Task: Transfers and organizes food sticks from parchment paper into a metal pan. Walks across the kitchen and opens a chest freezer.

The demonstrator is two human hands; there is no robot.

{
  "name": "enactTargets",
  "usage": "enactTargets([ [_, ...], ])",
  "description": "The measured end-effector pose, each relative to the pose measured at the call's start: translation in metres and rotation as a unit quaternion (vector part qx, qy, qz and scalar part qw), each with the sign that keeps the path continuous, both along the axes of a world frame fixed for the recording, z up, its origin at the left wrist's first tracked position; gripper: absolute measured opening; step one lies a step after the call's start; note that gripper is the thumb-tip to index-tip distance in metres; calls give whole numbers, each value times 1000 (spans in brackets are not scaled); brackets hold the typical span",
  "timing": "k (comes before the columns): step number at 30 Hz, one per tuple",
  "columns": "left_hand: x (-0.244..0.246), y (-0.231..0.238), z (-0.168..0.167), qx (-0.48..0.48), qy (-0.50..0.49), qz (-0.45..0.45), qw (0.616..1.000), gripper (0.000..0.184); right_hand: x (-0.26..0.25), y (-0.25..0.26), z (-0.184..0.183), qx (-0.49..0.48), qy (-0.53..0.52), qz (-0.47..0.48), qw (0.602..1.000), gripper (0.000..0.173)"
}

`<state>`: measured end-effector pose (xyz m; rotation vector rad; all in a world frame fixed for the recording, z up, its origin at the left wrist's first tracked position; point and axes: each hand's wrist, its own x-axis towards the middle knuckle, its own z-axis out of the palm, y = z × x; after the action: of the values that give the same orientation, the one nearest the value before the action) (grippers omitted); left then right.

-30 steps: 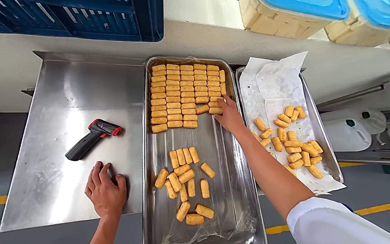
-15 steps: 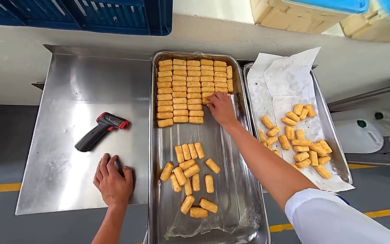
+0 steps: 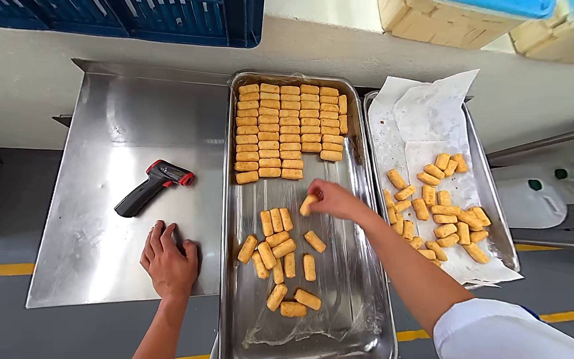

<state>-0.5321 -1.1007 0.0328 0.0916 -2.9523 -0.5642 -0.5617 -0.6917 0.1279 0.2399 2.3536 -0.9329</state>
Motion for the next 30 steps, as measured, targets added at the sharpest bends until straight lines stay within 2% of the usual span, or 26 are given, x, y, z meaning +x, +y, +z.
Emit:
enactTargets([
  [4, 1, 0, 0, 1, -2, 2, 1000, 58, -30, 27, 9, 92, 149, -173, 969, 39],
  [6, 0, 0, 1, 3, -1, 4, 1000, 59, -41, 28, 3, 90, 191, -208, 955, 38],
  [9, 0, 1, 2, 3, 2, 2, 1000, 58, -44, 24, -19, 82, 243, -184, 949, 34],
  [12, 0, 0, 1, 4, 4, 4, 1000, 58, -42, 32, -44, 145, 352, -112, 918, 29],
  [14, 0, -1, 0, 3, 4, 2, 1000, 58, -43, 37, -52, 167, 387, -87, 903, 29],
  [17, 0, 1, 2, 5, 4, 2, 1000, 58, -43, 38, -51, 182, 403, -64, 895, 30],
  [22, 0, 1, 3, 3, 2, 3, 1000, 58, -41, 36, -49, 158, 368, -108, 910, 28],
  [30, 2, 0, 2, 4, 4, 0, 1000, 58, -44, 45, -55, 208, 397, -49, 892, 34],
])
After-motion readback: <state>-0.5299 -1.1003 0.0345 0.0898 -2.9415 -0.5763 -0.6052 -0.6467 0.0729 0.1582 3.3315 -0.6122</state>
